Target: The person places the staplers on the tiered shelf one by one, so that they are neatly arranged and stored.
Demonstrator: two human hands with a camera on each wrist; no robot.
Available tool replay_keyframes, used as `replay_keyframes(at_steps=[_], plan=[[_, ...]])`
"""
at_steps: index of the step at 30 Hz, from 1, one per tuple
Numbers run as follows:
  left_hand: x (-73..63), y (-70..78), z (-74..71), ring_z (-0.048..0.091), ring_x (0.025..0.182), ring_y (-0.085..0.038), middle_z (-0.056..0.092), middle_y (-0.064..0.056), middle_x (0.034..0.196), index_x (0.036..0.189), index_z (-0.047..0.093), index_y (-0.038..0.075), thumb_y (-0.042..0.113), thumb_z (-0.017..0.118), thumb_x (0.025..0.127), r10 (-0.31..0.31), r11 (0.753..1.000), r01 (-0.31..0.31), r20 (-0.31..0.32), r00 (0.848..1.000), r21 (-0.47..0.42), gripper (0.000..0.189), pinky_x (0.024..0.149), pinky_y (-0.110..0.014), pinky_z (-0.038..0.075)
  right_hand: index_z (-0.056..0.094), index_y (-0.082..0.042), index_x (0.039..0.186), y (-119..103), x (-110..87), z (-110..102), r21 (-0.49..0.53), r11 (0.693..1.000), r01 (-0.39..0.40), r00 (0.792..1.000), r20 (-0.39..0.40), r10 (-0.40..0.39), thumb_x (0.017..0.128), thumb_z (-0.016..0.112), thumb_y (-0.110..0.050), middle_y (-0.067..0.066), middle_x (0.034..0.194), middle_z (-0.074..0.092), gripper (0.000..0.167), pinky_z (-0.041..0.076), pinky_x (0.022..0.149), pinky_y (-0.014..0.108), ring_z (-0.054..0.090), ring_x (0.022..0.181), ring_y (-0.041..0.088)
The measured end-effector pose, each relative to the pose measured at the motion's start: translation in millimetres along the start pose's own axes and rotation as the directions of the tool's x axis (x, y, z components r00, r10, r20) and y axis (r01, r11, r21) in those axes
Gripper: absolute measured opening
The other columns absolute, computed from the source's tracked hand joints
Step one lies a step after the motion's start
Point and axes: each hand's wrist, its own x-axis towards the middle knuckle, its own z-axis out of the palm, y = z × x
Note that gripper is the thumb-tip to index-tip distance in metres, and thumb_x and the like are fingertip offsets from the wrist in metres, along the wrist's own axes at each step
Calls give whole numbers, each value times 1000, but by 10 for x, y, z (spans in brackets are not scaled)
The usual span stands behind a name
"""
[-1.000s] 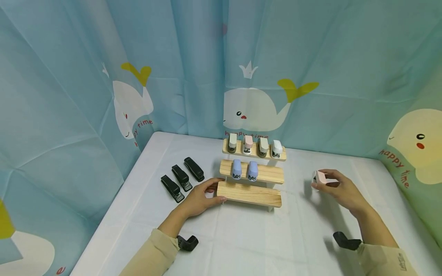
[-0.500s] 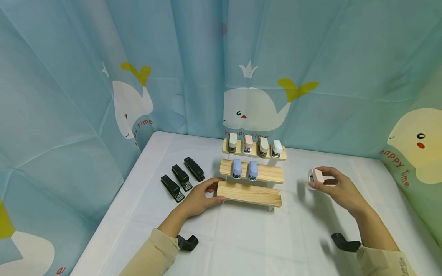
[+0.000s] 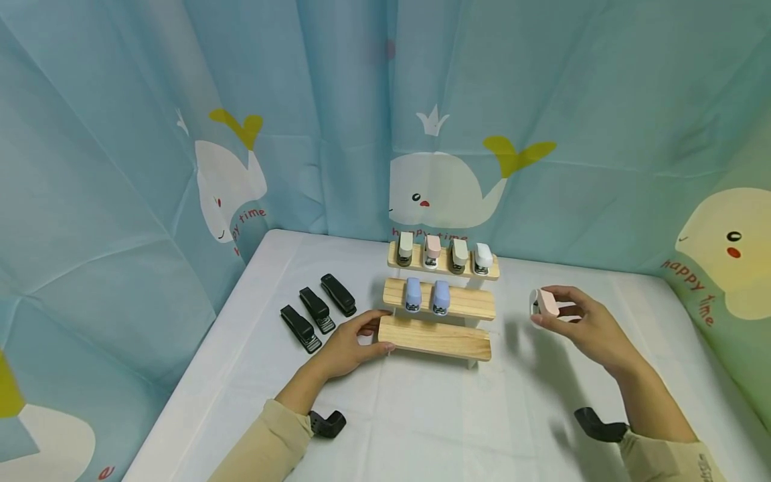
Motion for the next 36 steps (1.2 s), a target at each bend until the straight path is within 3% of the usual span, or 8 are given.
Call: replay_keyframes(at_steps=[26, 36], plan=[[6, 0, 1, 62, 127, -22, 66, 2, 136, 147, 53, 38, 51, 79, 90, 1, 1000, -1, -1, 1000, -1, 64, 112, -46, 50, 52, -17, 150, -355, -97, 61, 37, 997, 68, 997, -26, -67, 95, 78, -35, 10, 131, 59, 63, 55, 69, 25, 59, 94, 0], [6, 9, 1, 62, 127, -22, 66, 2, 135, 146, 54, 38, 50, 80, 89, -4, 1000, 4, -5, 1000, 4, 64, 112, -45, 49, 55, -18, 147, -497, -121, 105, 38, 995, 93, 995, -31, -92, 94, 79, -34, 7, 138, 56, 60, 55, 72, 24, 63, 95, 8]])
